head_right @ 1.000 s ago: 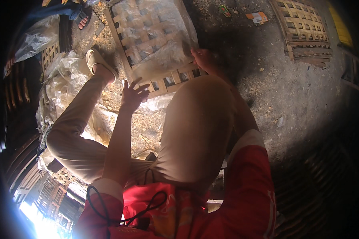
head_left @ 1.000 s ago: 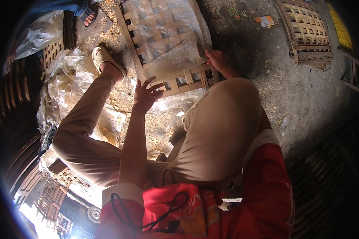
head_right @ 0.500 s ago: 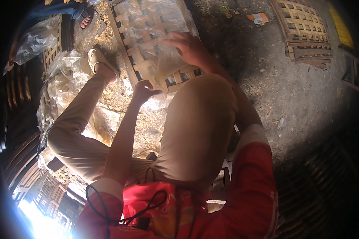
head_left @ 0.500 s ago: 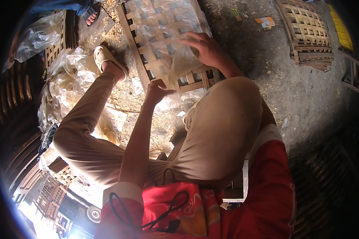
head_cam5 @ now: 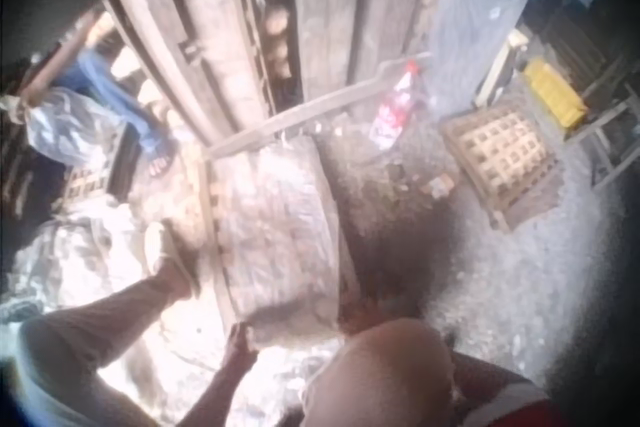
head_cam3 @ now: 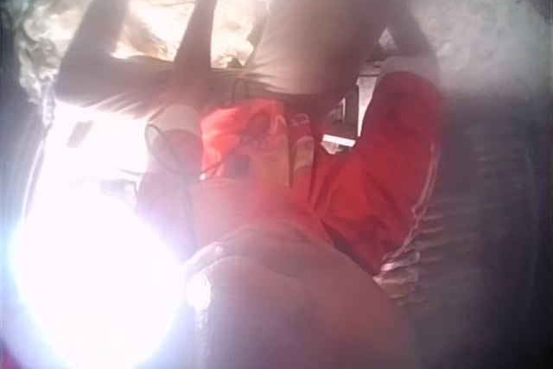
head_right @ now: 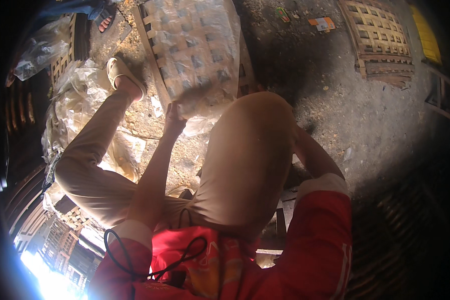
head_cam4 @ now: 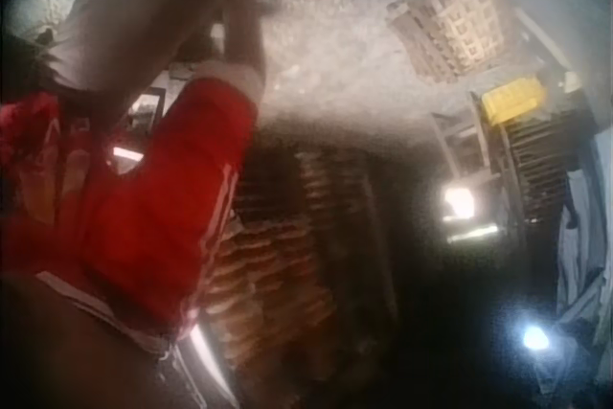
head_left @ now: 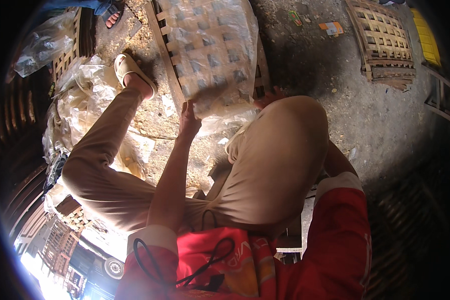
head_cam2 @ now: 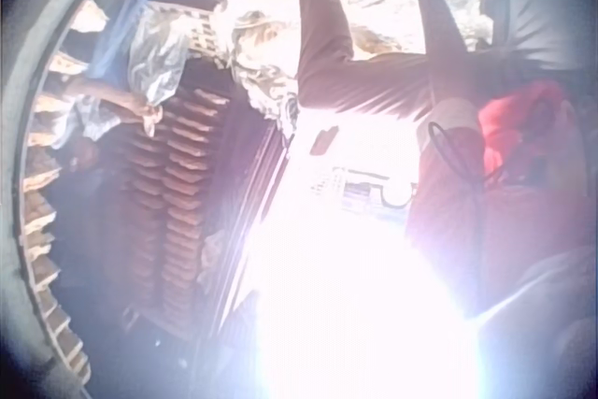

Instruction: The person sits on the floor and repeatedly places thin plastic sheets onto small wooden lattice trays, then lifts and stacks the trays. The person handles the trays and plastic sheets by hand, moving them between the floor and a nearby stack.

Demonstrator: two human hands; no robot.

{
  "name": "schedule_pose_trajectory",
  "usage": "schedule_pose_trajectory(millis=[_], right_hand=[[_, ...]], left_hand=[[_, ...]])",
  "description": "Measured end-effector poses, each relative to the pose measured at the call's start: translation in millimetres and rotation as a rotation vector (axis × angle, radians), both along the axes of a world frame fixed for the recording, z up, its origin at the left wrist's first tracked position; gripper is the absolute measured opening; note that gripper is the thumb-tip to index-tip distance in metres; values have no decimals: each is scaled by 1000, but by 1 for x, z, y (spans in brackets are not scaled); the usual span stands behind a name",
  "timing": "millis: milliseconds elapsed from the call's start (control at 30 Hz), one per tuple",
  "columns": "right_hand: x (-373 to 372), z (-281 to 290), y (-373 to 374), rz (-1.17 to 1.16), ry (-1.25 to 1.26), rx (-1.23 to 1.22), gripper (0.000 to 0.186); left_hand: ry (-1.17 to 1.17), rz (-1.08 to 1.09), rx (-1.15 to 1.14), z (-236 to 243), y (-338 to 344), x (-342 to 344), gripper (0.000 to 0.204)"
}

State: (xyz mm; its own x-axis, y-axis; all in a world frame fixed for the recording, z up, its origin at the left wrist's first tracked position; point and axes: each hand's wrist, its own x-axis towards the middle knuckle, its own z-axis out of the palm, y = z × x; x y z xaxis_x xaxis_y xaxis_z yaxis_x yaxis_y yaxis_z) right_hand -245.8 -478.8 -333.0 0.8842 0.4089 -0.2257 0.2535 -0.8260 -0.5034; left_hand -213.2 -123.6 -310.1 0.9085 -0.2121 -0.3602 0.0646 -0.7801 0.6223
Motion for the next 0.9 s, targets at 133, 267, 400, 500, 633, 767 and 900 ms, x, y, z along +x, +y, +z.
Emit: schedule_pose_trajectory(millis=[133,267,400,500,633,767,900], right_hand=[[-10,0,0,-277,119,-29,44],[11,6,15,-563,57,-108,56],[54,24,24,-627,202,15,51],[58,-2,0,-273,286,239,44],[46,-8,5,14,279,-36,44],[26,-30,-22,18,217,21,47],[33,-47,-46,5,163,91,51]], left_hand=[[-21,-2,9,-3,-3,1,78],[49,29,-1,-4,-4,0,79],[-1,-25,17,2,-1,1,85],[183,-44,106,20,-9,13,87],[310,-287,175,28,26,48,93],[511,-757,585,84,35,171,86],[122,969,-636,137,39,220,53]])
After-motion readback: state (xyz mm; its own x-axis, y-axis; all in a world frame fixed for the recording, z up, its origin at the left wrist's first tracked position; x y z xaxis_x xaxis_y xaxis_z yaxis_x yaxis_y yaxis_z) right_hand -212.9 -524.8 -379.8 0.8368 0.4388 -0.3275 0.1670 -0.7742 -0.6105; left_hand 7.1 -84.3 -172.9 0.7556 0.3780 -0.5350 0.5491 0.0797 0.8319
